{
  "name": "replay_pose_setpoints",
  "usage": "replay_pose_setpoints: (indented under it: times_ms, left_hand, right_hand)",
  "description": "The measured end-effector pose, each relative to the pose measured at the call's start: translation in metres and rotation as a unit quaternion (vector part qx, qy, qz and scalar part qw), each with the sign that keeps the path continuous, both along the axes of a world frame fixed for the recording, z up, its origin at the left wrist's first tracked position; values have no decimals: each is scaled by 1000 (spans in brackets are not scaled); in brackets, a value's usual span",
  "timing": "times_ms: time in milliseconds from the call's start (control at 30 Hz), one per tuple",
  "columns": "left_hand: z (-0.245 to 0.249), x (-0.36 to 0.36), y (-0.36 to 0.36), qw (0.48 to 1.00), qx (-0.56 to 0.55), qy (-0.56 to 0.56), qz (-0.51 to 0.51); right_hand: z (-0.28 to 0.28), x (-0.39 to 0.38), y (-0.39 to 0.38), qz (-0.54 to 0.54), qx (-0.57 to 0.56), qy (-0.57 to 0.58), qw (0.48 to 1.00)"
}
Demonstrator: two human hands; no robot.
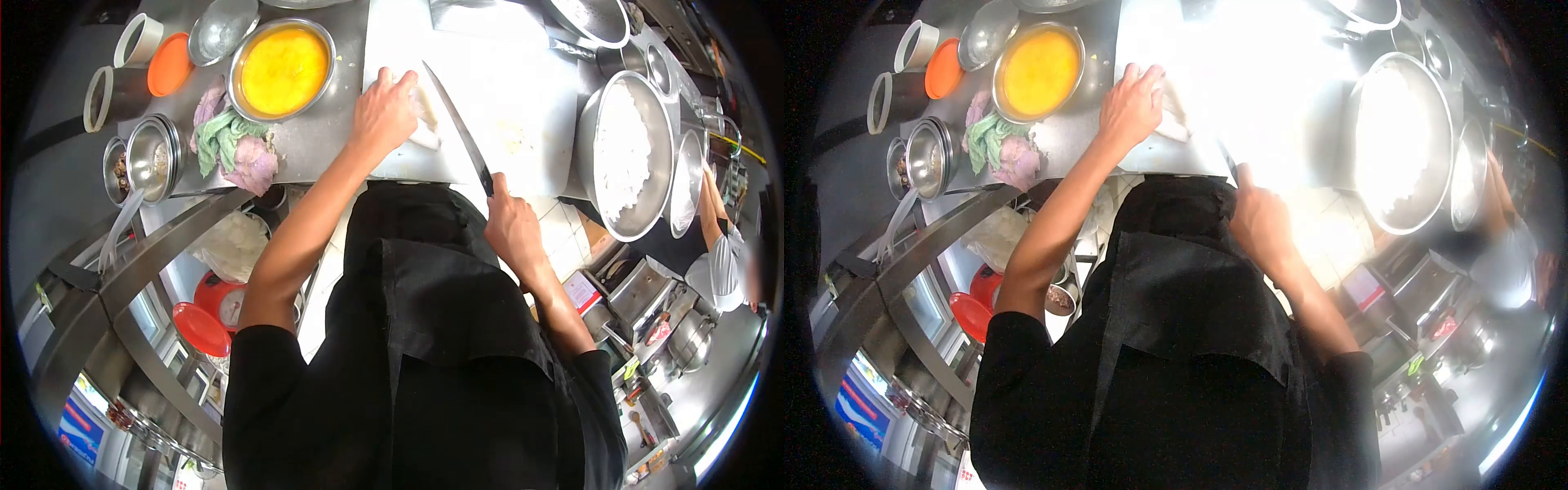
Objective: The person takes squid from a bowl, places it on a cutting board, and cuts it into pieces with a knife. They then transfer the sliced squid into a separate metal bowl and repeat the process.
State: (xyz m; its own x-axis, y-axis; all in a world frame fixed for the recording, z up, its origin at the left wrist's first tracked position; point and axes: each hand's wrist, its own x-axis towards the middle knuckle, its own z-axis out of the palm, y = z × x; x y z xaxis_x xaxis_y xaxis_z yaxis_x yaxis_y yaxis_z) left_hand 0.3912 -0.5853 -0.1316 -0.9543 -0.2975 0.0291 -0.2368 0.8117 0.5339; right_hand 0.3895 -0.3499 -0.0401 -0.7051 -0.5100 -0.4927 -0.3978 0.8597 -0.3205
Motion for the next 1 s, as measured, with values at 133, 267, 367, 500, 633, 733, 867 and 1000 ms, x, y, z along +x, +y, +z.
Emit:
replay_pose_setpoints:
  times_ms: [133, 267, 367, 500, 633, 733, 867, 1000]
  left_hand:
    - [5, 2, 12, 997, 39, -49, 55]
    - [1, 4, 14, 998, 19, -21, 49]
    - [4, 4, 15, 998, 23, -24, 52]
    - [-4, 7, 16, 999, -5, 11, 35]
    - [7, 10, 20, 996, 35, -12, 86]
    - [12, 25, 26, 993, 32, 29, 106]
    - [14, 37, 22, 990, -102, 79, -60]
    - [9, 35, 18, 993, -16, 21, -112]
  right_hand:
    - [-1, -3, 0, 28, 17, 20, 999]
    - [-10, -5, 7, 39, 9, 34, 999]
    - [-37, -14, -2, 35, -19, 13, 999]
    - [-66, -52, -46, 65, -90, 37, 993]
    - [-58, -68, -40, 37, -144, 56, 987]
    - [-34, -70, -21, -7, -125, 48, 991]
    - [-17, -45, 1, 32, -54, 47, 997]
    - [-12, -18, 2, 47, -18, 33, 998]
